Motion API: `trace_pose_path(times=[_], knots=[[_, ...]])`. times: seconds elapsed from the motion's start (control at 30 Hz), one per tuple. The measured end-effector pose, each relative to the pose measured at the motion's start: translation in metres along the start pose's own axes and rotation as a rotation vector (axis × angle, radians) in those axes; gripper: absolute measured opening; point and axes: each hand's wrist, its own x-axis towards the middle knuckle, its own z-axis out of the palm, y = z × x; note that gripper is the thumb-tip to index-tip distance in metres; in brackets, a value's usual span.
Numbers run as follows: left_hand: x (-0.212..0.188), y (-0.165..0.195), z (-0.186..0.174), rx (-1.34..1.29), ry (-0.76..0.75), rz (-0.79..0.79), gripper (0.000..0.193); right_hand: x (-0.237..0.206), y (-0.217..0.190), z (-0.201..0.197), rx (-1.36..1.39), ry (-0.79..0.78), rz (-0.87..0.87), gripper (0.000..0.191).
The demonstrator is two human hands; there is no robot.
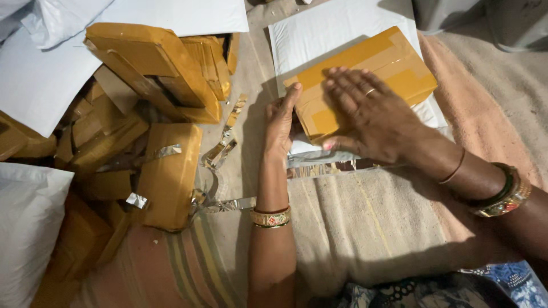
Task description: The person wraps a cardboard box in a white padded mailer, folding the flap over the box and pressing the adhesive edges closed. They smooth the mailer surface, fold the open end, and press the adhesive strip to seal the parcel shut.
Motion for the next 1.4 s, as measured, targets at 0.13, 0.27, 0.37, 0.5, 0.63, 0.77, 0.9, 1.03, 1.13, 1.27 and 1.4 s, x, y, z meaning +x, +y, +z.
trace_pose_path(times=[0.13, 0.27, 0.37, 0.5, 0.63, 0.77, 0.9, 1.03, 1.13, 1.27, 1.4], knots=[[0.002, 0.000, 0.003, 0.021, 0.014, -0.018, 0.056, -0.006, 0.026, 0.002, -0.080, -0.047, 0.145, 0.119], [0.002, 0.004, 0.008, 0.025, 0.020, -0.043, 0.054, -0.015, 0.052, -0.002, -0.078, -0.066, 0.286, 0.119], [0.000, 0.010, 0.015, 0.029, -0.003, -0.049, 0.057, -0.020, 0.068, -0.006, 0.005, -0.001, 0.354, 0.119], [-0.010, 0.022, 0.027, 0.208, -0.074, -0.031, 0.067, -0.025, 0.092, -0.013, 0.198, -0.217, 0.608, 0.120], [-0.024, 0.043, 0.051, 0.184, -0.060, -0.016, 0.081, -0.041, 0.119, -0.018, 0.540, 0.132, 0.542, 0.096], [-0.042, 0.063, 0.079, 0.187, -0.236, 0.413, 0.078, -0.058, 0.154, -0.026, 1.051, 0.450, 0.393, 0.076], [-0.060, 0.071, 0.078, 0.718, -0.317, 0.939, 0.064, -0.072, 0.153, -0.029, 0.995, 0.504, 0.424, 0.076], [-0.098, 0.097, -0.016, 0.829, -0.467, 0.914, 0.061, -0.060, 0.076, -0.001, 0.713, 0.425, 0.516, 0.076], [-0.089, 0.092, -0.042, 0.856, -0.317, 0.766, 0.061, -0.040, 0.037, -0.020, 0.394, 0.378, 0.433, 0.076], [-0.077, 0.079, -0.041, 0.759, -0.219, 0.538, 0.072, -0.012, -0.021, -0.019, -0.011, 0.186, 0.084, 0.087], [-0.075, 0.070, -0.036, 0.778, -0.193, 0.390, 0.082, 0.000, -0.073, 0.026, 0.007, 0.195, -0.171, 0.111]])
